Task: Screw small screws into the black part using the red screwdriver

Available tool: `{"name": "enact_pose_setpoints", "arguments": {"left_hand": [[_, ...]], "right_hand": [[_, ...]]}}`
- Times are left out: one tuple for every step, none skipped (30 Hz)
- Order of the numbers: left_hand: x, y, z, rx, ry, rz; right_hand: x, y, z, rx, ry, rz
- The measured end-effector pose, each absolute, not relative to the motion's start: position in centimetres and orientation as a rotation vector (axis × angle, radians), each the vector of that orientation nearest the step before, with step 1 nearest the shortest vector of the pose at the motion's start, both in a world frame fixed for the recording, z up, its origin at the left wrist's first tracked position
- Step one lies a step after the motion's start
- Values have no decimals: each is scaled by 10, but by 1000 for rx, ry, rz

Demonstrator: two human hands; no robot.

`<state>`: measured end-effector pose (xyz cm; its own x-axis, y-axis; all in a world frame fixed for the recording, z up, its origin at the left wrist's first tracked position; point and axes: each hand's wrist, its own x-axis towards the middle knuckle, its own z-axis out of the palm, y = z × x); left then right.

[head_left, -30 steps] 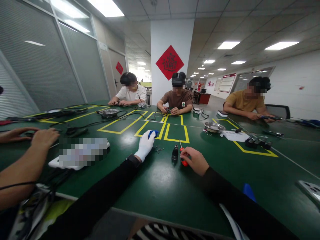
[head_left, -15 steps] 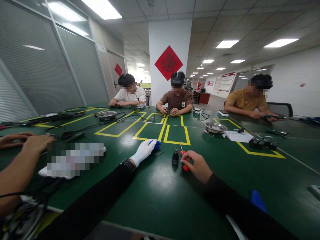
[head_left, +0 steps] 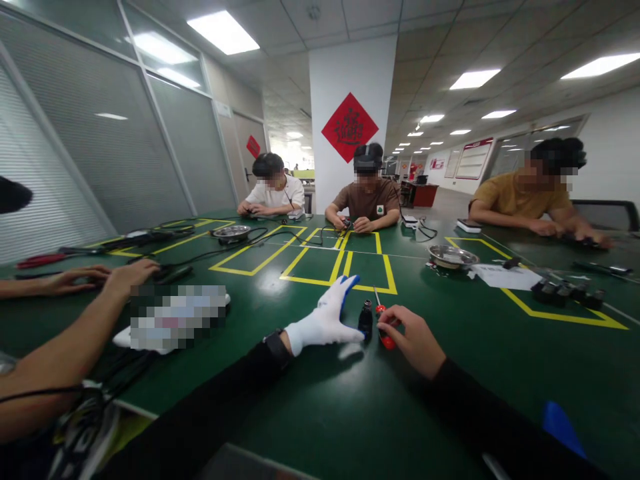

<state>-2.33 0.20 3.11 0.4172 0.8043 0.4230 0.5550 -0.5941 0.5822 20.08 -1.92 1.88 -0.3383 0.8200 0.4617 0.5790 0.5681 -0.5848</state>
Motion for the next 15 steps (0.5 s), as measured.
{"name": "enact_pose_setpoints", "arguments": {"left_hand": [[-15,-4,29,2350,1194,958],[-7,-9,26,2354,1244,992],[0,-13,23,2339,1302,1046],[6,-17,21,2326,1347,1091],[11,-19,19,2331,1374,1122],[15,-19,17,2341,1391,1145],[17,-18,16,2351,1403,1150],[18,-16,15,2357,1407,1144],[19,-13,13,2352,1406,1134],[19,-9,12,2336,1397,1122],[18,-5,10,2316,1374,1112],[17,-2,9,2297,1335,1109],[16,0,7,2280,1289,1113],[15,0,6,2262,1244,1124],[14,0,6,2245,1202,1132]], "right_hand": [[201,-19,19,-1120,-2059,412],[201,-18,19,-1119,-2071,405],[201,-18,19,-1116,-2084,392],[202,-18,19,-1112,-2096,379],[202,-18,19,-1109,-2104,371],[202,-18,20,-1110,-2101,371],[203,-18,20,-1116,-2090,378],[203,-18,20,-1125,-2075,388],[203,-18,19,-1134,-2059,399],[203,-18,19,-1141,-2046,408],[203,-18,19,-1141,-2039,412],[203,-18,19,-1136,-2037,412],[203,-18,19,-1127,-2043,410],[203,-18,19,-1119,-2052,401],[202,-19,19,-1116,-2064,379]]}}
